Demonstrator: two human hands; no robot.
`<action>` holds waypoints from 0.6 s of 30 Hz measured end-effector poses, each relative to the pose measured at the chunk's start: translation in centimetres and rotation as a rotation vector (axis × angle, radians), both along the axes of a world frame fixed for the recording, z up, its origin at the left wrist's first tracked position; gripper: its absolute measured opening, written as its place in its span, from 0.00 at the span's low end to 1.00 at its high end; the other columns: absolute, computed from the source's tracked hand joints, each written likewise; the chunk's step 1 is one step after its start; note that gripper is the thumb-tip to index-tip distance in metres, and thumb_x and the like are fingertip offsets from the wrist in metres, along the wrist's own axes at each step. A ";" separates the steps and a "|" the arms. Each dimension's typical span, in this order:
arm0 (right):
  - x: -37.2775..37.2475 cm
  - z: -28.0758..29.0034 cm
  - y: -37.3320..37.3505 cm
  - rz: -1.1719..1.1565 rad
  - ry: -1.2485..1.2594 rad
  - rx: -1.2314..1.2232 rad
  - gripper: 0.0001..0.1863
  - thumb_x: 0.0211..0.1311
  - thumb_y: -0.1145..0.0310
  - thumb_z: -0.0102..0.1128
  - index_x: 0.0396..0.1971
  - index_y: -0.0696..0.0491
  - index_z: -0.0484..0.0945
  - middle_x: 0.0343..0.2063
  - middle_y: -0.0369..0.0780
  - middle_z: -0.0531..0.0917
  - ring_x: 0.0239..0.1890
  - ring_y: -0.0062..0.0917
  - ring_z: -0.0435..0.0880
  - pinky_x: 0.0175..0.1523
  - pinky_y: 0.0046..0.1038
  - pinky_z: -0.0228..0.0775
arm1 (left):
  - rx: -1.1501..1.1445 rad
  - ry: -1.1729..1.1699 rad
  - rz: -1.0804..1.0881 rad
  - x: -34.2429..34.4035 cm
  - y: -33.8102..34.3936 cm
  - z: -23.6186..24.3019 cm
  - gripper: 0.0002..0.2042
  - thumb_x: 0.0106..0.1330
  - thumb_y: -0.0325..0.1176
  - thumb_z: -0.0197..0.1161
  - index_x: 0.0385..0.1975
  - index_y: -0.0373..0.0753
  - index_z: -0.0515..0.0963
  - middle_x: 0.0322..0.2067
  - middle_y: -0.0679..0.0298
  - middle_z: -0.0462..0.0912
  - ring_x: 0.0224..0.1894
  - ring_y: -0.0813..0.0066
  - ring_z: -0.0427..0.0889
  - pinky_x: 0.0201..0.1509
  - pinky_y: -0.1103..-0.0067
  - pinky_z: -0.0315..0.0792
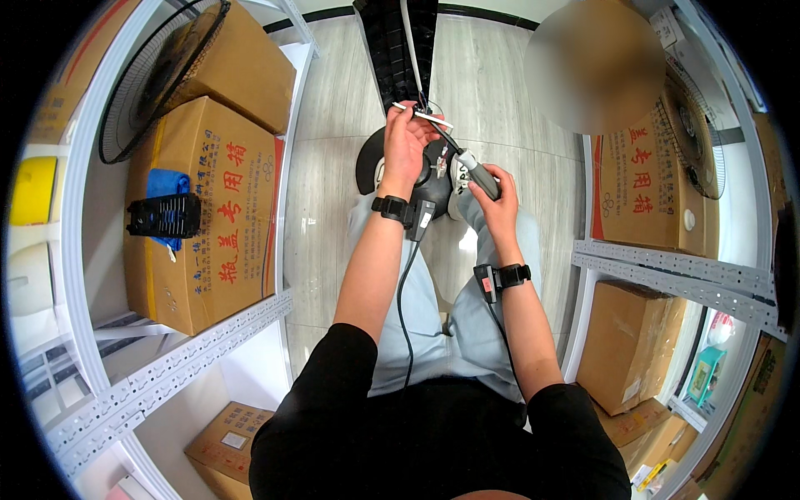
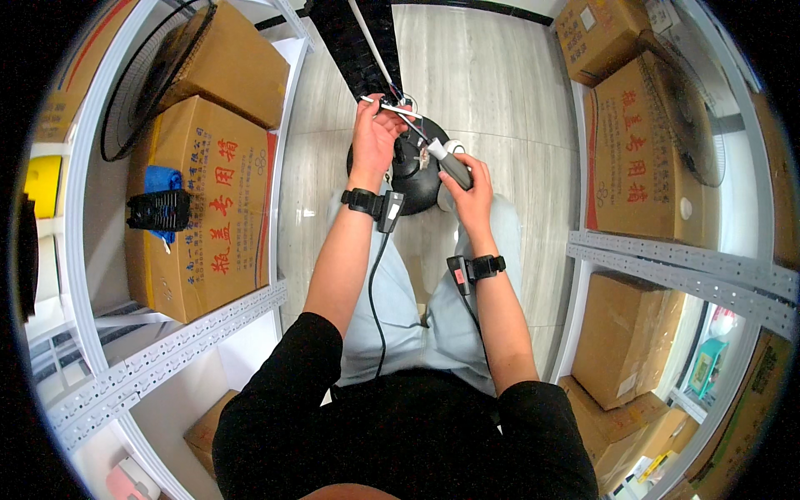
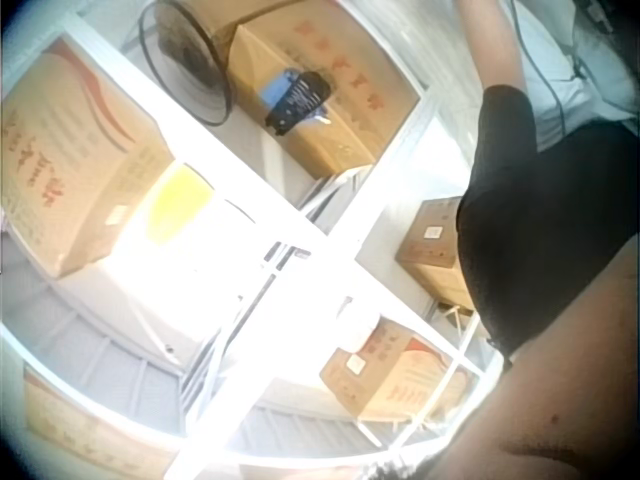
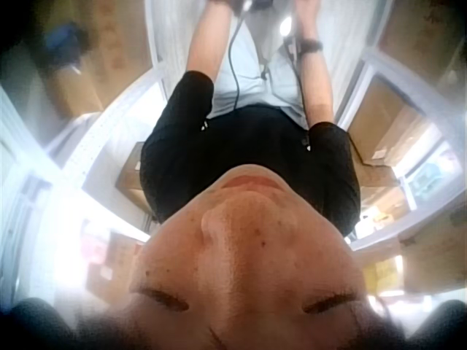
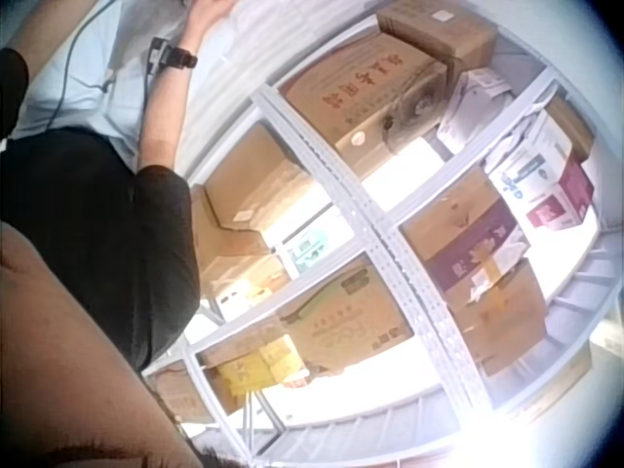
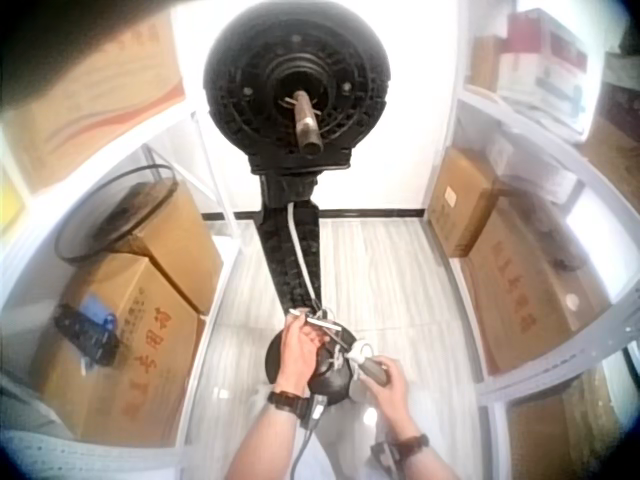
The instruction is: The person uses a screwdriver to remove screws from a black plastic housing attached to a fan stand. They then open the housing to expose internal wiring and components, manipulating the wires and parts with their hands.
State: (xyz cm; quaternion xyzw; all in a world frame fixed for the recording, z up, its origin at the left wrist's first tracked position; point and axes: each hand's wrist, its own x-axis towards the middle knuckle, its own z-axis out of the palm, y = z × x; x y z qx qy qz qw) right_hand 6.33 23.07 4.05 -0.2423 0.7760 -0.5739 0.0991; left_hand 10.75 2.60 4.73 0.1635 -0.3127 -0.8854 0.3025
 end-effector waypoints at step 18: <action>-0.1 -0.7 0.2 -0.003 -0.014 -0.023 0.21 0.50 0.70 0.72 0.46 0.52 0.77 0.41 0.38 0.77 0.44 0.27 0.77 0.49 0.27 0.68 | -0.028 0.055 0.034 0.1 -0.1 0.2 0.12 0.72 0.36 0.51 0.49 0.37 0.72 0.42 0.48 0.82 0.40 0.63 0.83 0.40 0.76 0.74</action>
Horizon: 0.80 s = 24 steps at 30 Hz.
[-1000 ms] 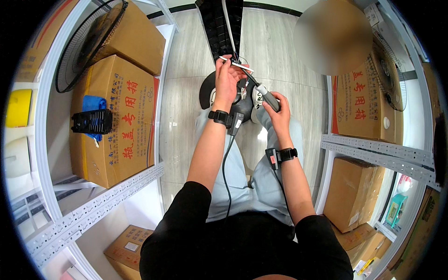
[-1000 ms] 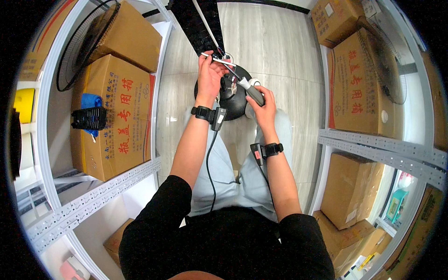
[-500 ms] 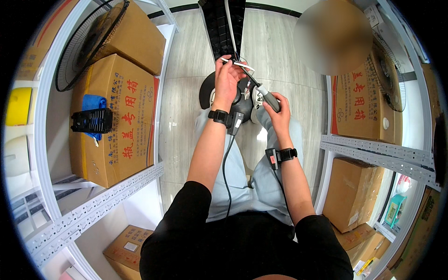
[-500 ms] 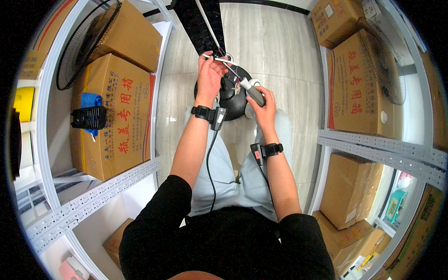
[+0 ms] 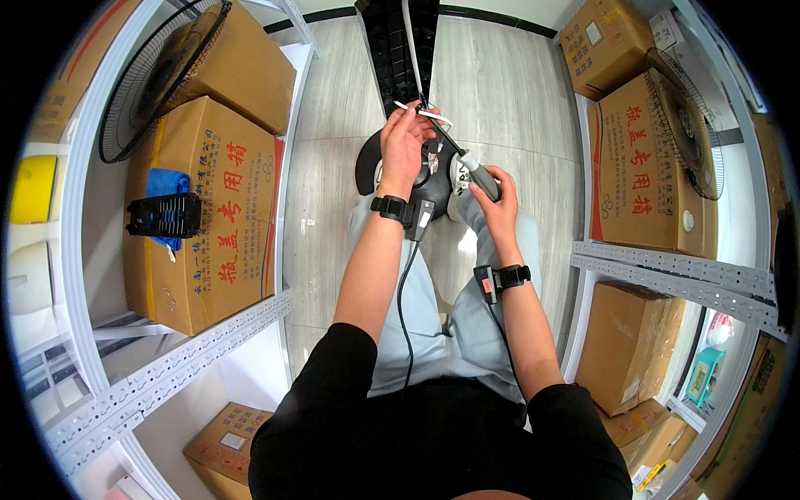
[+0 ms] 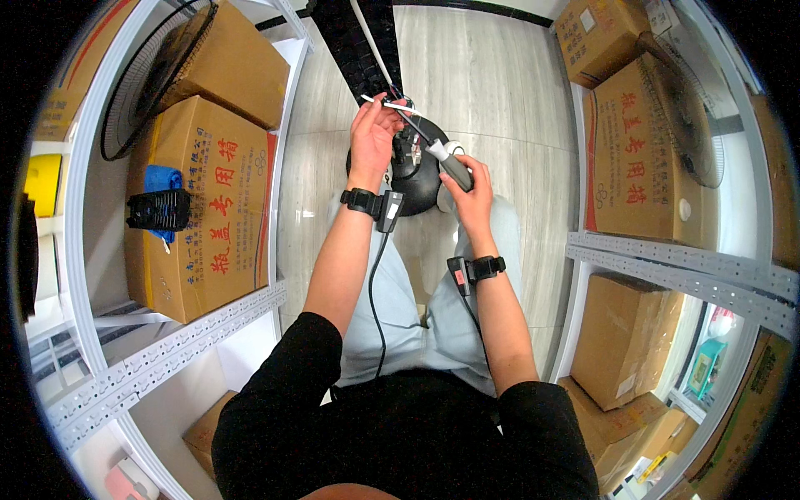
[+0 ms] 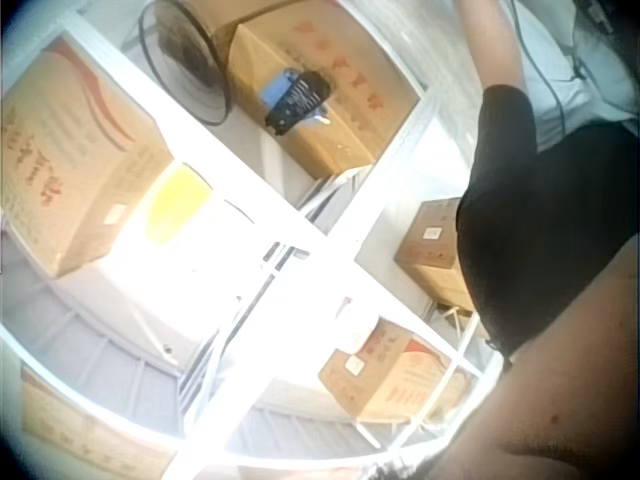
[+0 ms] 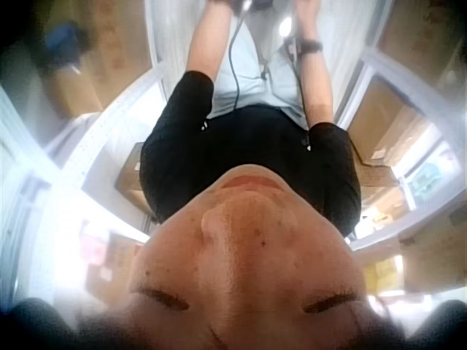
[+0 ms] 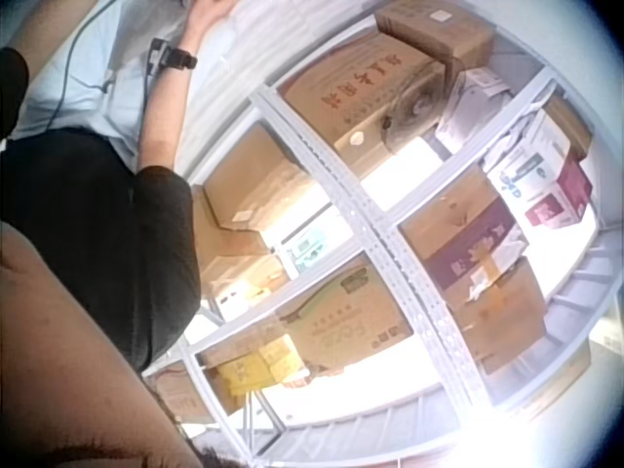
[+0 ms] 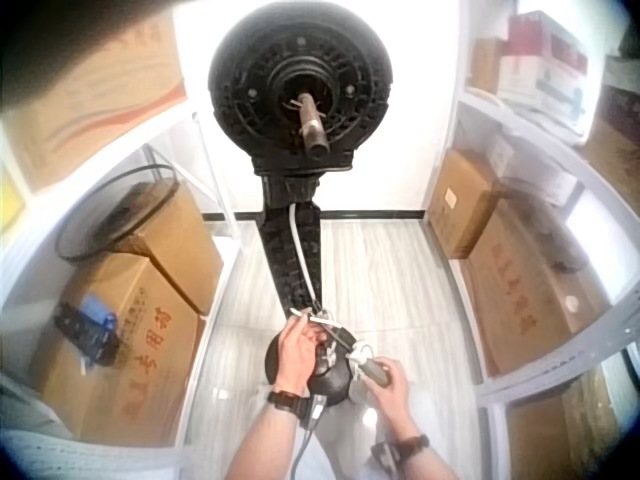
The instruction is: The person uses a screwdriver to remove screws from a black plastic housing attached to a fan stand. They then open the housing to expose internal wiring and components, manipulating the wires and parts with their hands.
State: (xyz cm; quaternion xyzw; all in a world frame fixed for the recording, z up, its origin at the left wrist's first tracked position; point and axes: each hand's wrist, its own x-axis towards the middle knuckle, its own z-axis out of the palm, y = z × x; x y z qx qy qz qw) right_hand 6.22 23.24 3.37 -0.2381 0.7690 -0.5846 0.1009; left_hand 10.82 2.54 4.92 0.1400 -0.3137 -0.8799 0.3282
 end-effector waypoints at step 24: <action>0.2 0.5 0.2 0.037 0.057 0.043 0.21 0.50 0.70 0.71 0.47 0.53 0.78 0.41 0.39 0.79 0.45 0.28 0.79 0.50 0.27 0.70 | 0.328 -0.085 -0.105 0.3 -1.4 -1.1 0.09 0.61 0.35 0.55 0.35 0.37 0.75 0.33 0.53 0.83 0.38 0.58 0.81 0.44 0.72 0.72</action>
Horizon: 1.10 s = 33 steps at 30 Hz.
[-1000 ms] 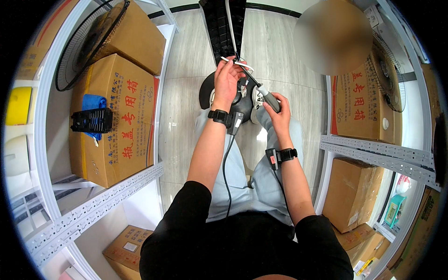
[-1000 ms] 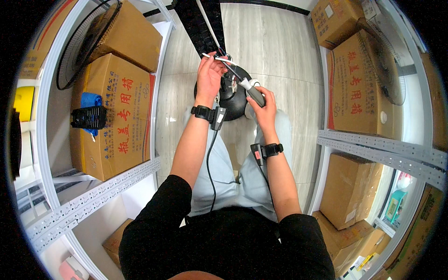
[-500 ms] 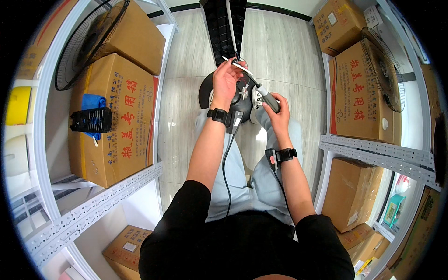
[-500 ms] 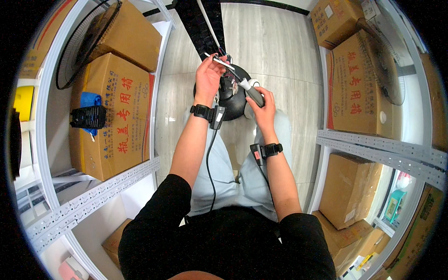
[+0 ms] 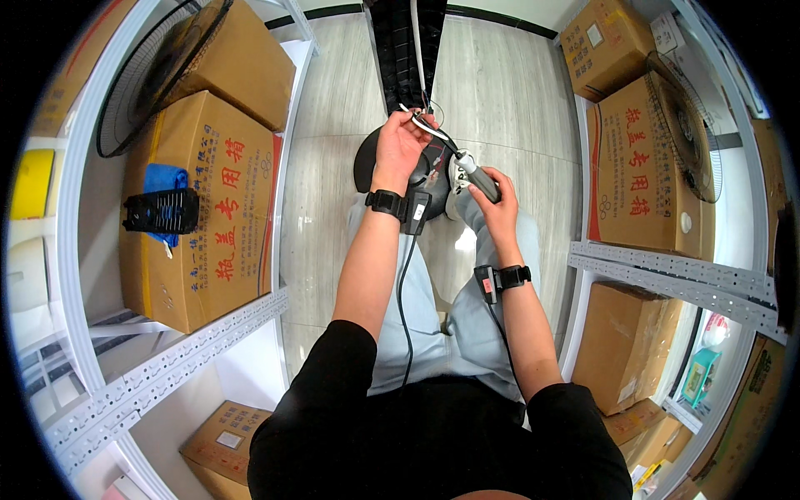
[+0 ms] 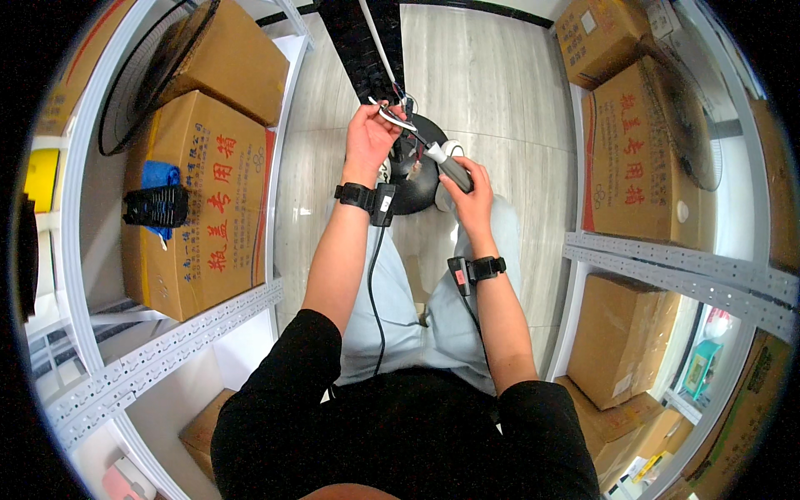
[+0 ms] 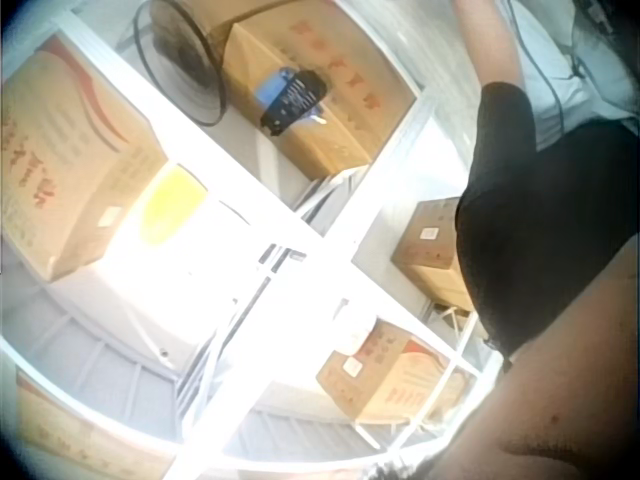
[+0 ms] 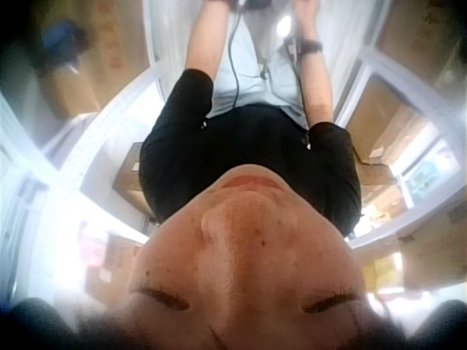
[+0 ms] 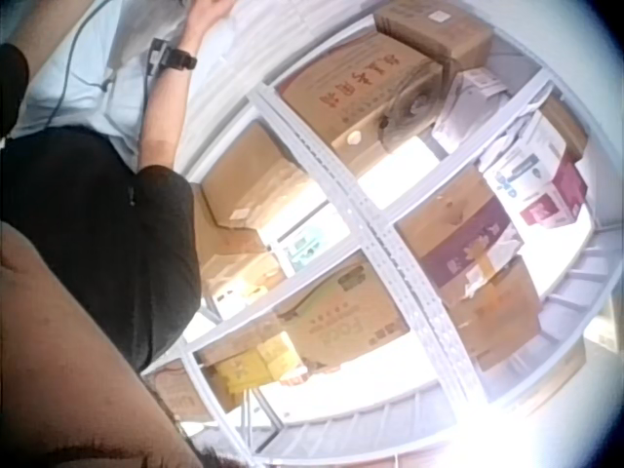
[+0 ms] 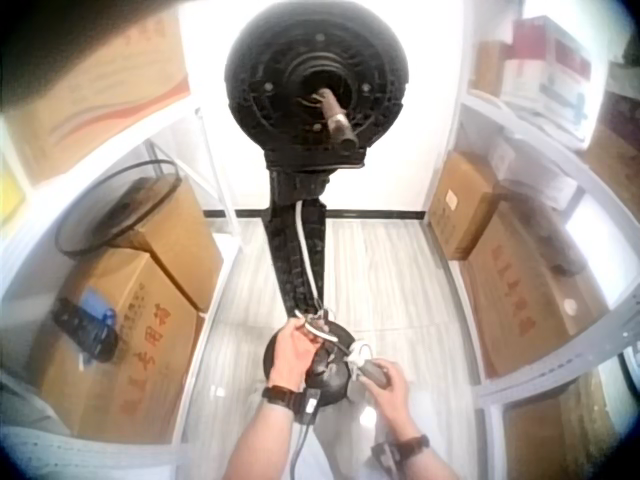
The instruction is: The person uses a screwdriver to remove screws from a black plastic housing attached to a fan stand. They then open the housing to expose internal wiring and components, manipulating the wires and parts with their hands.
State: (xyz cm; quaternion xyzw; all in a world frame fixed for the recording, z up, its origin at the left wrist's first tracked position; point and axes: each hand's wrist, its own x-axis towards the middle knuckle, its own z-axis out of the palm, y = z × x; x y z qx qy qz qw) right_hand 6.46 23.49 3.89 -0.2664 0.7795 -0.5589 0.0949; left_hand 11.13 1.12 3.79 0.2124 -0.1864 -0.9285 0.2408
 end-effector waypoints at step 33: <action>1.9 1.4 -2.5 -0.053 -0.436 -0.025 0.19 0.59 0.63 0.67 0.48 0.55 0.77 0.25 0.32 0.79 0.20 0.12 0.74 0.24 0.18 0.64 | 0.019 0.059 -0.013 -2.3 -1.0 -1.5 0.09 0.68 0.38 0.57 0.38 0.39 0.78 0.36 0.63 0.83 0.39 0.72 0.79 0.39 0.79 0.69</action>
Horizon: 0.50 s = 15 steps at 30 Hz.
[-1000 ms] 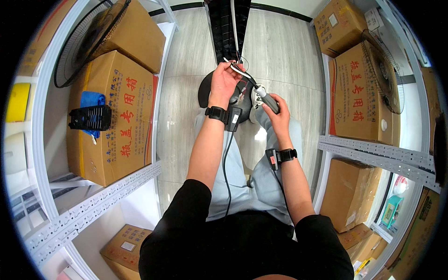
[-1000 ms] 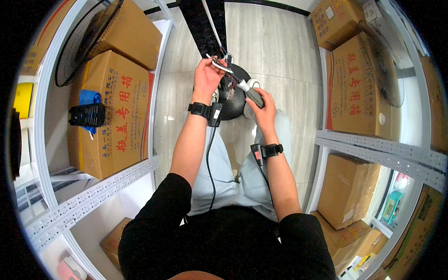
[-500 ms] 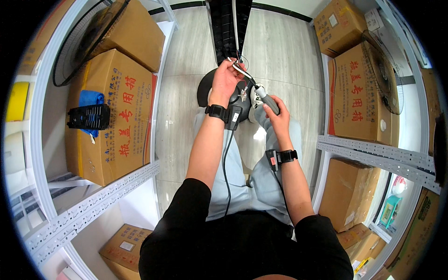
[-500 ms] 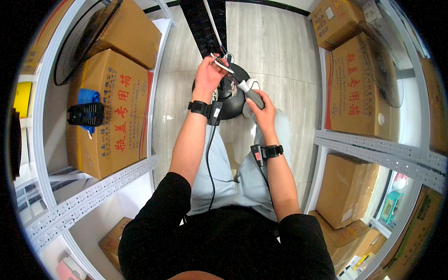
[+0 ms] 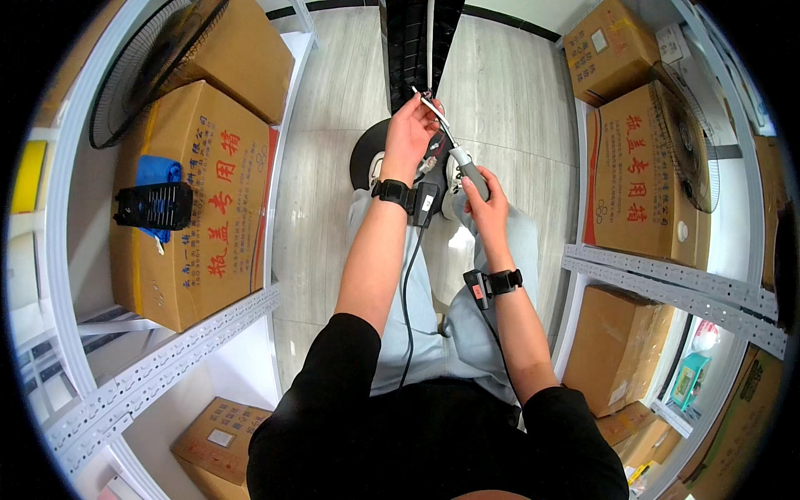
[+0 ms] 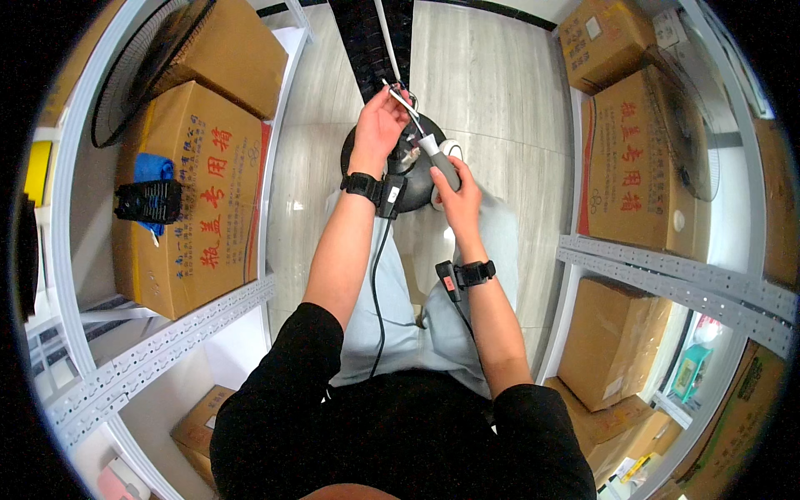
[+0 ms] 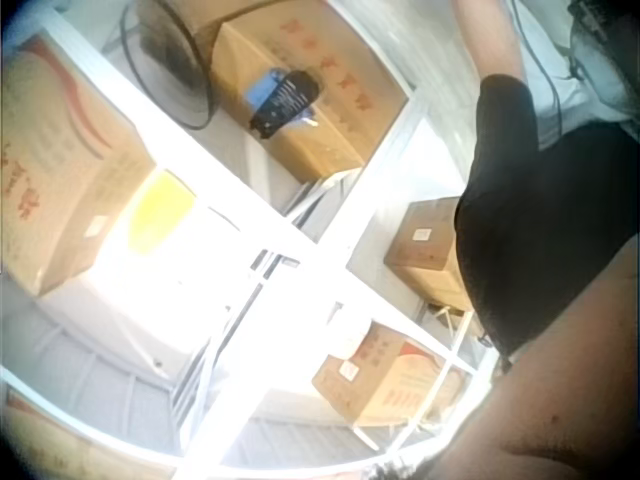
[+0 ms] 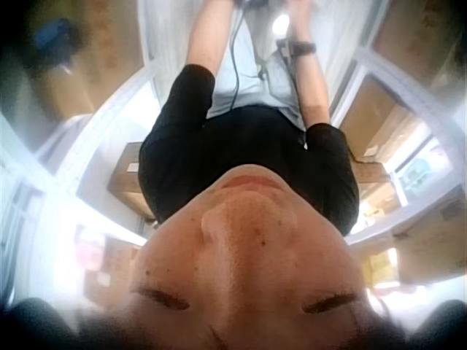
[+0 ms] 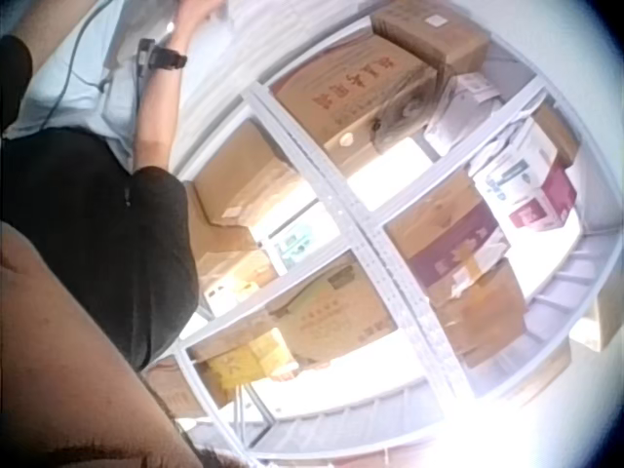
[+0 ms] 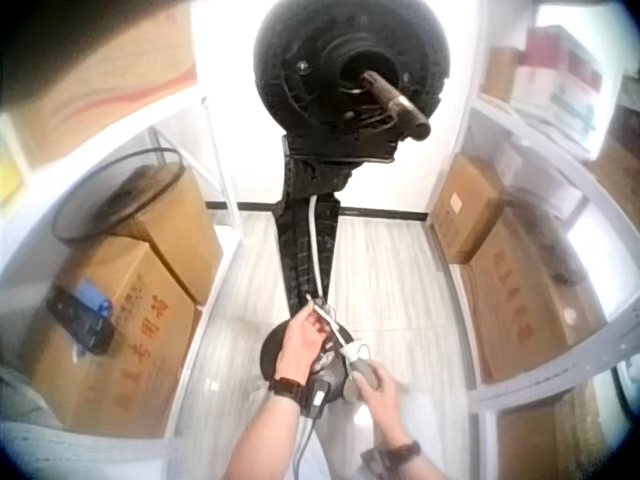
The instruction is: The person uses a screwdriver to remove screws from a black plastic housing attached to a fan stand. They then open the housing to expose internal wiring and components, manipulating the wires and parts with their hands.
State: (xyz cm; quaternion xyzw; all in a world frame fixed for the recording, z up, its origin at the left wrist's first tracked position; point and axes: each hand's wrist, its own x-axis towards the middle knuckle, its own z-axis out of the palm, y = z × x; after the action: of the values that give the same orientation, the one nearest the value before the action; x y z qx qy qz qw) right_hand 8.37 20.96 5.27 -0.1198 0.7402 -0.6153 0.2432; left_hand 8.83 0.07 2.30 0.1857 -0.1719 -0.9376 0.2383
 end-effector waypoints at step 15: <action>-0.1 0.3 -0.4 -0.012 -0.025 0.004 0.20 0.59 0.62 0.67 0.48 0.56 0.77 0.22 0.32 0.78 0.18 0.12 0.73 0.22 0.18 0.62 | 0.051 -0.044 0.056 -0.4 -0.2 0.2 0.10 0.66 0.38 0.58 0.35 0.38 0.76 0.34 0.60 0.83 0.37 0.70 0.80 0.37 0.79 0.70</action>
State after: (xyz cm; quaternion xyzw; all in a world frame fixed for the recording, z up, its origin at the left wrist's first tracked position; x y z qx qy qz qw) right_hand 8.30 20.54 5.57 -0.1072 0.7390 -0.6169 0.2487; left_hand 8.46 -0.11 2.47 0.2172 -0.1477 -0.9304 0.2558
